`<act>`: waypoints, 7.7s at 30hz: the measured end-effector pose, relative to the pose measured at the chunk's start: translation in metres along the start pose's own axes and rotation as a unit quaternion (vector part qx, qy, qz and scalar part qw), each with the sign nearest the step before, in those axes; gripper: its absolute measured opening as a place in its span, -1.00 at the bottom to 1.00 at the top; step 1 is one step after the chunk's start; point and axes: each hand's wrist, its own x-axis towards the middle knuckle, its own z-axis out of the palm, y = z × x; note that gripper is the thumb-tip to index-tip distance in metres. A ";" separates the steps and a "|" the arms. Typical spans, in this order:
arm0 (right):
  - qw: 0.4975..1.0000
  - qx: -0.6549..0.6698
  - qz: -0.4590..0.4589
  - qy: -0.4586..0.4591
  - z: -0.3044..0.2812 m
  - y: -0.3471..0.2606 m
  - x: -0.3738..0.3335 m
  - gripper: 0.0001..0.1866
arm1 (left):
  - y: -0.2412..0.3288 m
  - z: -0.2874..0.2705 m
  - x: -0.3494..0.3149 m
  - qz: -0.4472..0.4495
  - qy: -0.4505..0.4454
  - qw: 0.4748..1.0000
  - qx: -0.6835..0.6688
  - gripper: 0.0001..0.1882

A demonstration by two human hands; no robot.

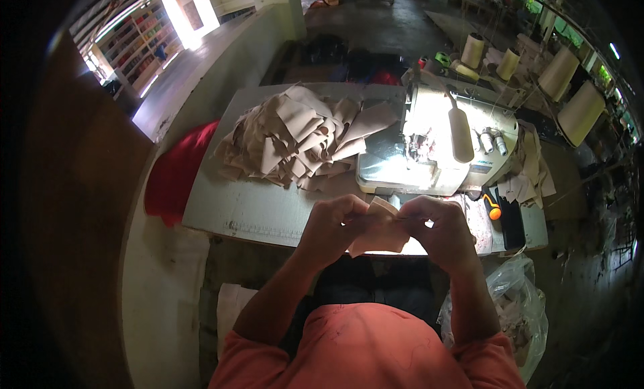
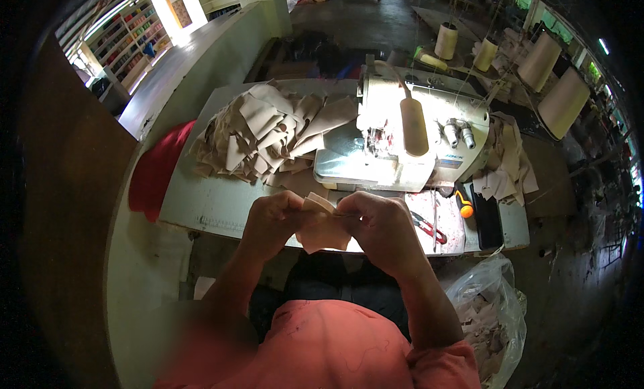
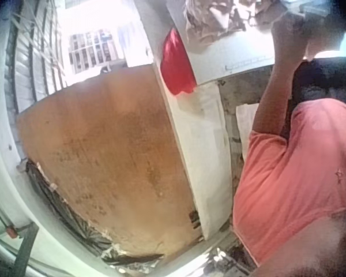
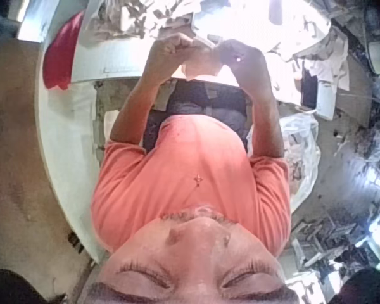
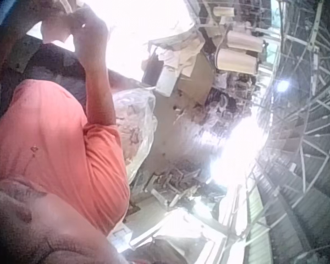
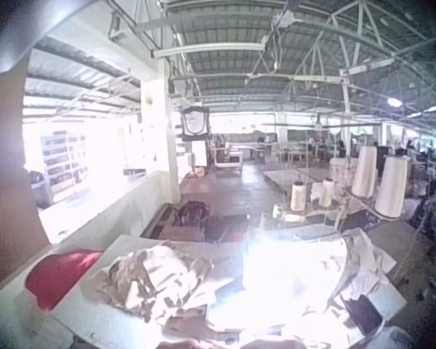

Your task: The person repeatedly folds small rectangular pieces of light-colored fabric by hand at a sewing workstation. They pick up each piece, fold it in half, and place it on a growing stack to the left of the sewing machine. The person occasionally adjusts the stack and continues folding additional pieces.

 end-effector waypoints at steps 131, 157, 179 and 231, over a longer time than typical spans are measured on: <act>0.995 0.010 0.101 -0.017 0.122 0.086 0.228 -0.44 | -0.145 -0.247 0.103 0.105 0.343 0.894 0.267 -0.59; 0.992 -0.129 0.008 0.006 0.025 0.015 -0.044 -0.76 | -0.117 -0.102 -0.062 0.050 0.149 0.977 0.144 -0.81; 0.994 0.047 0.035 0.087 0.181 0.080 0.158 -0.20 | -0.132 -0.225 0.131 -0.110 0.350 0.852 0.373 -0.23; 0.985 -0.172 0.013 -0.016 0.166 0.044 0.111 -0.35 | -0.126 -0.299 0.157 0.173 0.407 0.860 0.257 -0.59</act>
